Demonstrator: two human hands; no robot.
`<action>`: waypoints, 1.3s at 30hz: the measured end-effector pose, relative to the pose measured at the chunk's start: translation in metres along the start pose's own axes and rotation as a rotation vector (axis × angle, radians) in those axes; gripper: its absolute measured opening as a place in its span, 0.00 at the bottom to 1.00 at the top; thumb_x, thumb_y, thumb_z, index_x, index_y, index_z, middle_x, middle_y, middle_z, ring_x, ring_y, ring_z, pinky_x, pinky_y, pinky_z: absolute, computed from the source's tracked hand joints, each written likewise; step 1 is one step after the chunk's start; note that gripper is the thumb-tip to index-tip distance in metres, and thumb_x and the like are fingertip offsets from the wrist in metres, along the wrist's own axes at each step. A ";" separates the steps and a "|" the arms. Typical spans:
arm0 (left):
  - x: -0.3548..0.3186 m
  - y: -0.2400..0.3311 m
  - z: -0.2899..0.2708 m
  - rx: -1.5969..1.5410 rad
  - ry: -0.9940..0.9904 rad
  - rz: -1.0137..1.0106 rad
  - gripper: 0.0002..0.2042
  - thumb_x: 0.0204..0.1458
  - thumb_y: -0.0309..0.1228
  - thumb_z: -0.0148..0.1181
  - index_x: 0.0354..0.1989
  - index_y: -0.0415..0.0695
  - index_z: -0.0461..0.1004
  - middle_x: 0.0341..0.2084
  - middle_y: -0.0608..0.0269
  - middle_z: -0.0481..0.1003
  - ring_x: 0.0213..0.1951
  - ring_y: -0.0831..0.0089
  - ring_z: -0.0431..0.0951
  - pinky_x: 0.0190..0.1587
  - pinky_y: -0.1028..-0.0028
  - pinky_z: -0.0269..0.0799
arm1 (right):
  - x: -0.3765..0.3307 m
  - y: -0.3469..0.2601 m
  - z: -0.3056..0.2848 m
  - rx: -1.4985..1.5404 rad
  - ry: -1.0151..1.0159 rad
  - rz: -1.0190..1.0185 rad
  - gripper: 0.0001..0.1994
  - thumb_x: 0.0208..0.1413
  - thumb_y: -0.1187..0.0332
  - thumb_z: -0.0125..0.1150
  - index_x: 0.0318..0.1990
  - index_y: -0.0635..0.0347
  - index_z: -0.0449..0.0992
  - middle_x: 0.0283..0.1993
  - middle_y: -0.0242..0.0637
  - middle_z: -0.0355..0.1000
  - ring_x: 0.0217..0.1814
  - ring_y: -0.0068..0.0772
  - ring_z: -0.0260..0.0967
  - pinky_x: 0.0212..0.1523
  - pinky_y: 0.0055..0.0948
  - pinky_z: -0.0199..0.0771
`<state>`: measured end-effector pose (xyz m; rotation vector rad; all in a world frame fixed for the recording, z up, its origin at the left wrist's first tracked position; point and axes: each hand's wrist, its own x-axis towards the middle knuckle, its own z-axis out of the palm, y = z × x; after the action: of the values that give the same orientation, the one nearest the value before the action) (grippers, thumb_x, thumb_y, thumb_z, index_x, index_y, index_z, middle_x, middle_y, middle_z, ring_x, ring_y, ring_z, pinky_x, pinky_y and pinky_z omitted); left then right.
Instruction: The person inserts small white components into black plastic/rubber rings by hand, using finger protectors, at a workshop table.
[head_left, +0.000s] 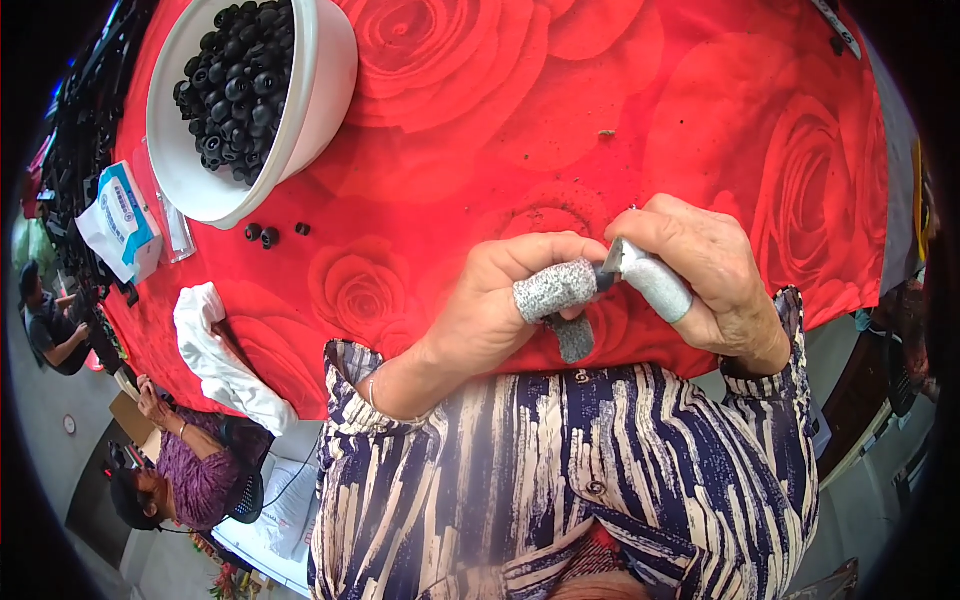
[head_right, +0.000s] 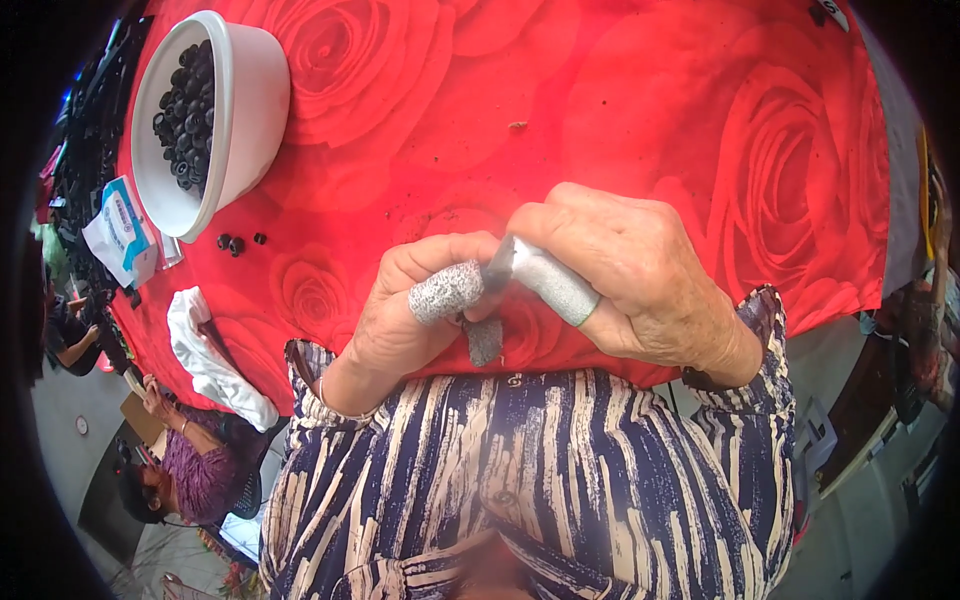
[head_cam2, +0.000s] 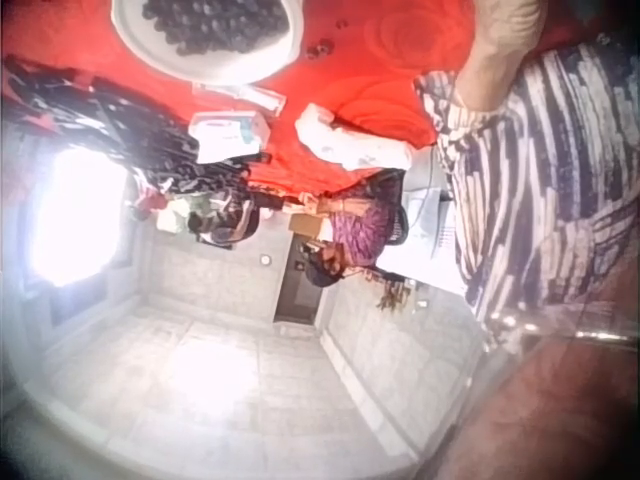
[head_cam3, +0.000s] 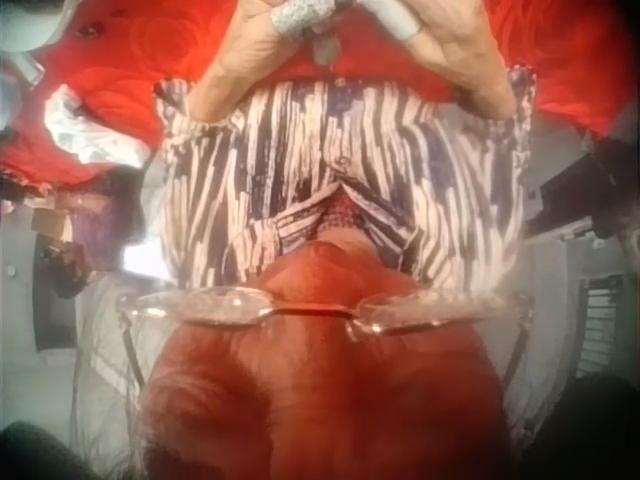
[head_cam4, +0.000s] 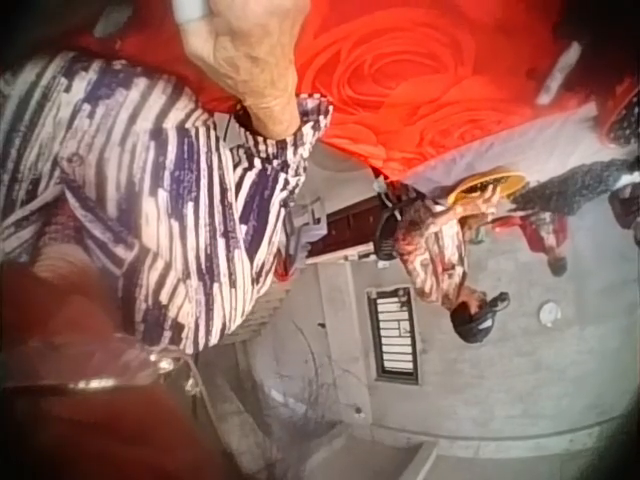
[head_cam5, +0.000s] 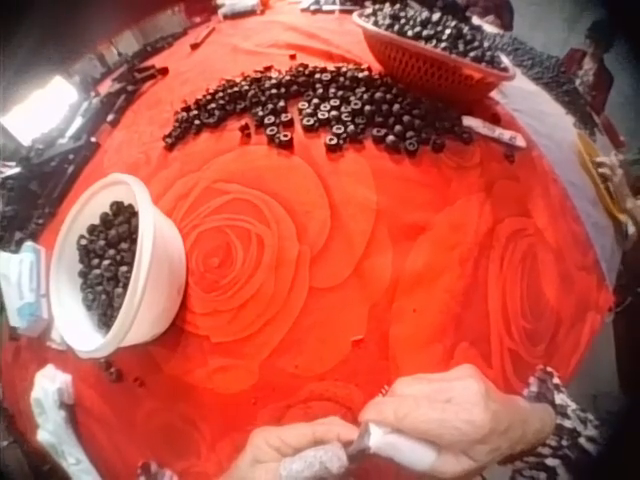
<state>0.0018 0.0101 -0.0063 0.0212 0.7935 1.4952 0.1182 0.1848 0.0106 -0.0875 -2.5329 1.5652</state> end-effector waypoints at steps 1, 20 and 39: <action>0.000 -0.001 0.000 -0.028 0.005 -0.005 0.15 0.54 0.30 0.59 0.48 0.35 0.74 0.31 0.65 0.73 0.29 0.80 0.66 0.33 0.80 0.62 | 0.000 0.000 0.000 0.002 -0.001 -0.001 0.11 0.49 0.72 0.62 0.39 0.65 0.72 0.26 0.40 0.66 0.25 0.38 0.66 0.24 0.32 0.66; 0.002 0.000 -0.008 -0.145 -0.015 0.085 0.12 0.55 0.24 0.57 0.46 0.34 0.74 0.33 0.63 0.74 0.29 0.80 0.69 0.33 0.82 0.65 | 0.002 -0.001 -0.005 0.008 0.087 -0.081 0.15 0.45 0.78 0.63 0.43 0.69 0.72 0.28 0.42 0.68 0.25 0.36 0.68 0.24 0.31 0.67; 0.004 0.002 -0.004 0.098 -0.031 0.086 0.12 0.57 0.27 0.56 0.47 0.36 0.74 0.31 0.69 0.71 0.30 0.84 0.68 0.33 0.83 0.64 | 0.002 0.003 0.000 -0.015 0.042 -0.007 0.11 0.47 0.74 0.61 0.40 0.64 0.73 0.26 0.39 0.67 0.25 0.38 0.67 0.23 0.32 0.66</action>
<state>-0.0024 0.0123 -0.0098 0.1536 0.8495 1.5321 0.1164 0.1865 0.0085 -0.1112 -2.5110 1.5251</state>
